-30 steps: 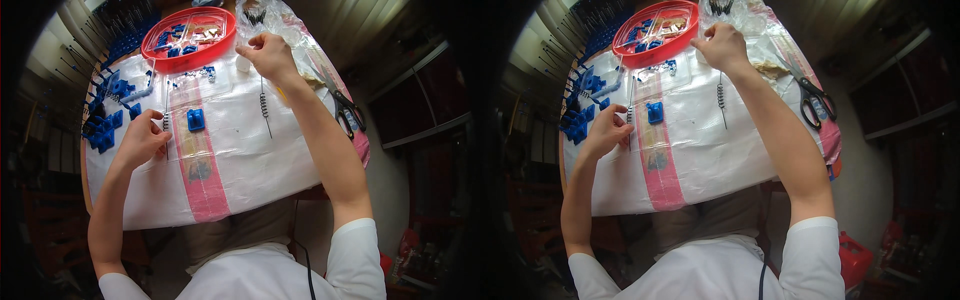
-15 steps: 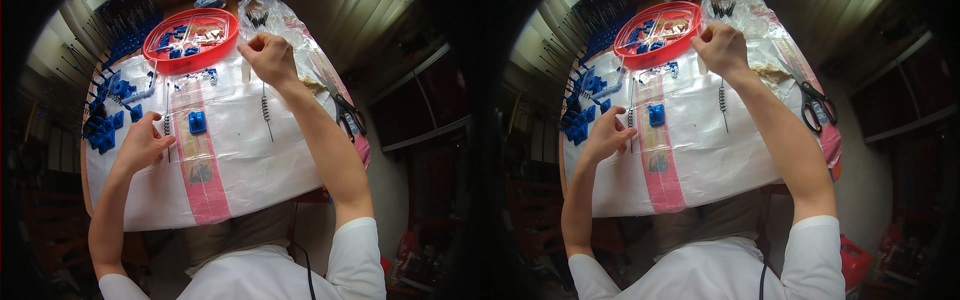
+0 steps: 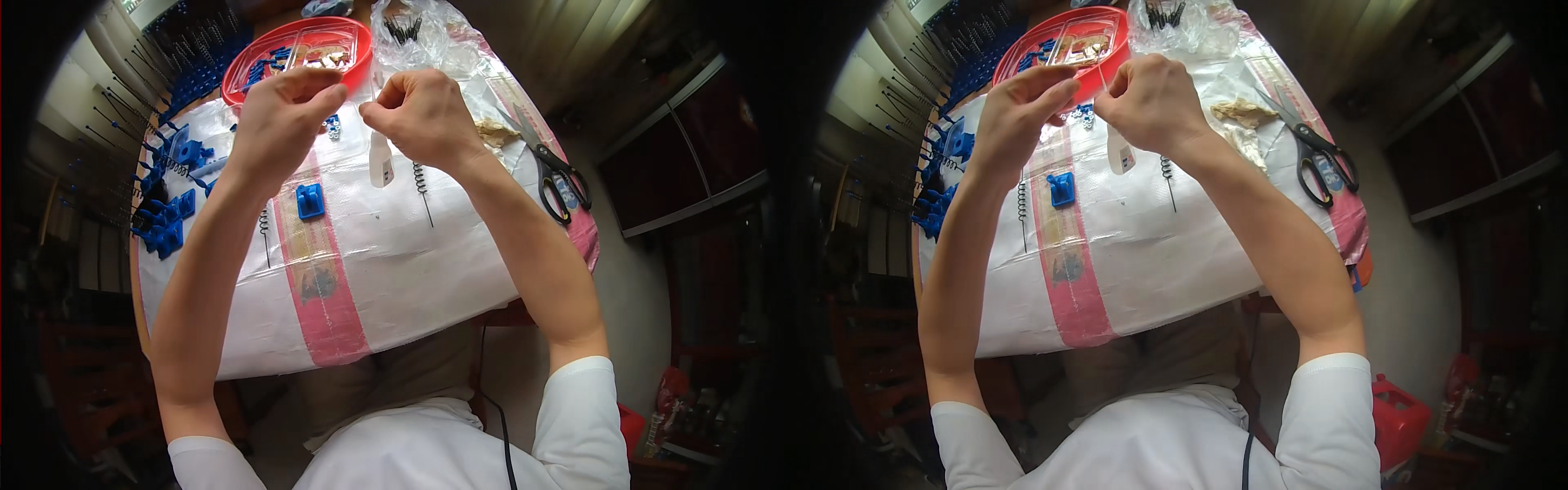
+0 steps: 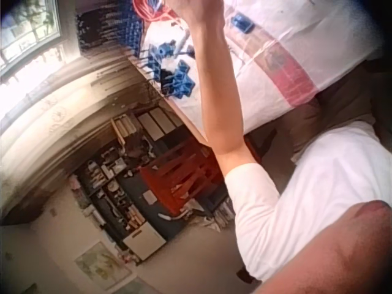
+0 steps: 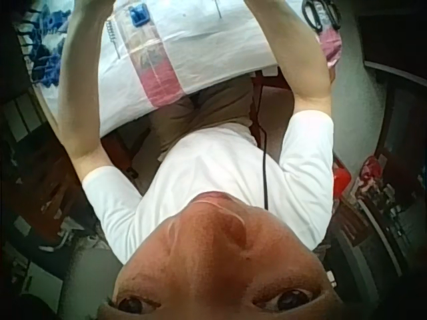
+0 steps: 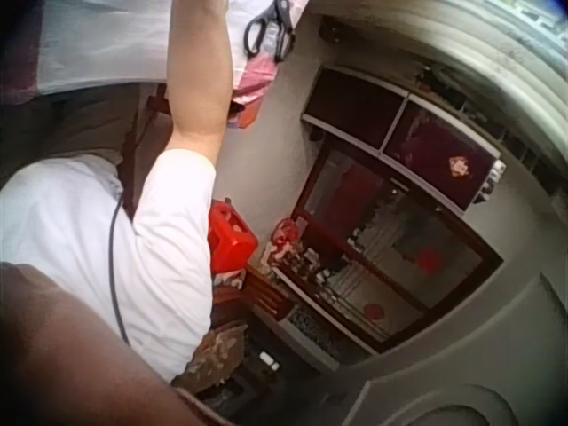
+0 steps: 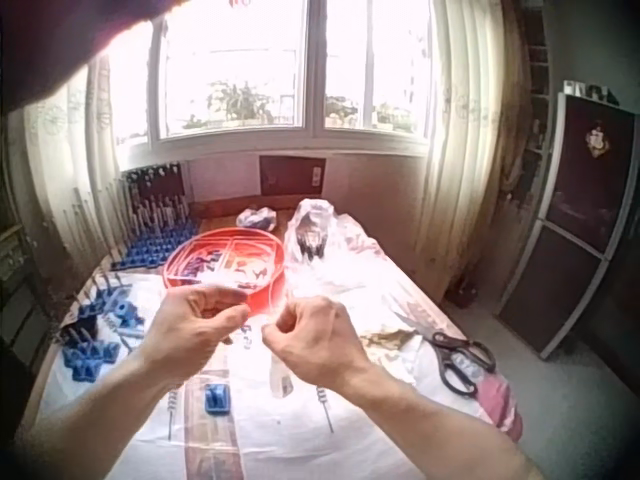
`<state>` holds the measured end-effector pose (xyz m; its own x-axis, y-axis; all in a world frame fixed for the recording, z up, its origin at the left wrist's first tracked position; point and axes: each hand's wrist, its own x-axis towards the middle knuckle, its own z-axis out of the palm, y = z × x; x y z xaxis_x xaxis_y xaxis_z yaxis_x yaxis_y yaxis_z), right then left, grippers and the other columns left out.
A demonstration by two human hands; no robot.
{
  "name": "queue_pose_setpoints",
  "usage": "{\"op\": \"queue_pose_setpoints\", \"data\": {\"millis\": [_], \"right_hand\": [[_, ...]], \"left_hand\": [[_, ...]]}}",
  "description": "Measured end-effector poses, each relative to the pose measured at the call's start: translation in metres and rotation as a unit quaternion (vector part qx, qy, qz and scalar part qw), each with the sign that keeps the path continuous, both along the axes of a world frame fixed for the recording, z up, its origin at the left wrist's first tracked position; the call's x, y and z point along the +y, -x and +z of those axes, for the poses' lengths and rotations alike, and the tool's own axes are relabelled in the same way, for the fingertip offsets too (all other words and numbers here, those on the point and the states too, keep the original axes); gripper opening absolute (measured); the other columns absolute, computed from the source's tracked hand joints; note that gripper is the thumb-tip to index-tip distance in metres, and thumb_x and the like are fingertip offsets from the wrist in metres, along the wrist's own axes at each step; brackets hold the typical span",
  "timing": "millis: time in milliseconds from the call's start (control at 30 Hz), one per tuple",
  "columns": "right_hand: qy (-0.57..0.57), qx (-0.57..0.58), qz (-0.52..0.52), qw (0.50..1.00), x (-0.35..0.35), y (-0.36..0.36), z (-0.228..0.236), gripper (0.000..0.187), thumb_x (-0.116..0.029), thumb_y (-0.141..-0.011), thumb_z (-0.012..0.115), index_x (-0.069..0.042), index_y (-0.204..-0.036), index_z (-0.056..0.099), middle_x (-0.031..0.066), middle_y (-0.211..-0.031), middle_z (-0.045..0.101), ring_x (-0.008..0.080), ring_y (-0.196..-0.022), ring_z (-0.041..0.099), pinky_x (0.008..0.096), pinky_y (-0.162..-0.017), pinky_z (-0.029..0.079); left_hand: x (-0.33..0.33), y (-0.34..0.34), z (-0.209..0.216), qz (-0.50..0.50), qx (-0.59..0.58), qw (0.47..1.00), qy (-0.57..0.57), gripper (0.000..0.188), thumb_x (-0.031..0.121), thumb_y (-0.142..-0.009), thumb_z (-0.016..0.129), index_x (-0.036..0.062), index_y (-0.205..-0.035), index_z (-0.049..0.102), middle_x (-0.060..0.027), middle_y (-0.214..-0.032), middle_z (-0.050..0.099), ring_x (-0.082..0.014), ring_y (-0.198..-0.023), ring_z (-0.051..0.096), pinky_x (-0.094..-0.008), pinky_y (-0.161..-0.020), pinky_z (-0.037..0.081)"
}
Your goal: Manually assembling wire spring antennas by attaching components and sliding a spring onto a rod.
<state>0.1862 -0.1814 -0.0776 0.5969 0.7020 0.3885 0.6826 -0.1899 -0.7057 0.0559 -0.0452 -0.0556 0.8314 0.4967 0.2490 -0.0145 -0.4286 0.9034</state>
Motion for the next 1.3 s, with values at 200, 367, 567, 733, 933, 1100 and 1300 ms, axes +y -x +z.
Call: {"op": "queue_pose_setpoints", "data": {"millis": [200, 367, 567, 733, 933, 1100, 1300], "right_hand": [[0.031, 0.021, 0.009, 0.999, -0.012, 0.001, 0.004, 0.028, -0.027, -0.072, 0.071, 0.001, -0.072, 0.072, 0.0172, -0.07, 0.069, 0.0287, -0.07, 0.07, 0.036, -0.071, 0.056], [0.038, 0.031, 0.014, 0.999, -0.017, 0.004, 0.002, 0.029, -0.027, -0.072, 0.071, 0.002, -0.074, 0.073, 0.0185, -0.072, 0.07, 0.0288, -0.07, 0.071, 0.0359, -0.071, 0.056], [0.033, 0.052, 0.029, 0.998, -0.022, 0.0, -0.004, 0.03, -0.029, -0.08, 0.074, 0.001, -0.078, 0.072, 0.0095, -0.069, 0.07, 0.0154, -0.064, 0.066, 0.0308, -0.062, 0.052], [-0.017, 0.08, 0.011, 0.997, -0.026, 0.006, -0.007, 0.032, -0.03, -0.079, 0.076, 0.001, -0.074, 0.072, 0.0161, -0.068, 0.069, 0.0262, -0.066, 0.069, 0.0355, -0.065, 0.054], [-0.03, 0.043, 0.018, 0.998, -0.033, 0.01, -0.023, 0.03, -0.028, -0.08, 0.08, 0.0, -0.087, 0.072, 0.0101, -0.075, 0.071, 0.0171, -0.068, 0.067, 0.0318, -0.065, 0.052], [0.032, -0.073, -0.086, 0.993, -0.09, -0.028, -0.006, 0.024, -0.023, -0.08, 0.075, 0.0, -0.088, 0.072, 0.0134, -0.078, 0.071, 0.0253, -0.073, 0.069, 0.0366, -0.07, 0.053], [0.231, -0.057, -0.086, 0.967, -0.132, -0.052, -0.008, 0.021, -0.021, -0.08, 0.07, -0.001, -0.086, 0.071, 0.0176, -0.084, 0.071, 0.0311, -0.083, 0.07, 0.0401, -0.079, 0.054]], "left_hand": [[-0.012, -0.032, 0.001, -0.03, -0.048, 0.996, 0.074, 0.033, 0.02, -0.089, 0.071, -0.0023, -0.112, 0.07, -0.0131, -0.098, 0.073, -0.0169, -0.085, 0.068, -0.0299, -0.075, 0.054], [-0.016, -0.039, 0.001, -0.04, -0.045, 0.993, 0.099, 0.028, 0.019, -0.09, 0.071, -0.0024, -0.107, 0.071, -0.0115, -0.091, 0.072, -0.0155, -0.08, 0.067, -0.0282, -0.071, 0.055], [-0.018, -0.042, -0.002, -0.056, -0.041, 0.988, 0.138, 0.023, 0.019, -0.091, 0.071, -0.0005, -0.104, 0.071, -0.0093, -0.088, 0.071, -0.0136, -0.08, 0.068, -0.026, -0.069, 0.056], [-0.021, -0.04, -0.002, -0.075, -0.045, 0.977, 0.192, 0.023, 0.018, -0.091, 0.072, -0.0005, -0.105, 0.07, -0.0093, -0.09, 0.071, -0.0135, -0.082, 0.069, -0.0256, -0.071, 0.056], [-0.024, -0.035, -0.012, -0.093, -0.056, 0.977, 0.186, 0.023, 0.02, -0.092, 0.071, 0.0011, -0.105, 0.07, -0.0086, -0.091, 0.072, -0.0139, -0.085, 0.069, -0.0245, -0.07, 0.055], [-0.031, -0.029, -0.008, -0.09, -0.058, 0.982, 0.153, 0.02, 0.018, -0.092, 0.072, 0.0016, -0.103, 0.071, -0.0099, -0.089, 0.071, -0.0172, -0.081, 0.07, -0.028, -0.069, 0.057], [-0.035, -0.033, -0.012, -0.08, -0.046, 0.983, 0.161, 0.021, 0.016, -0.091, 0.072, -0.0003, -0.104, 0.07, -0.0101, -0.088, 0.071, -0.018, -0.078, 0.071, -0.0295, -0.073, 0.06]]}}
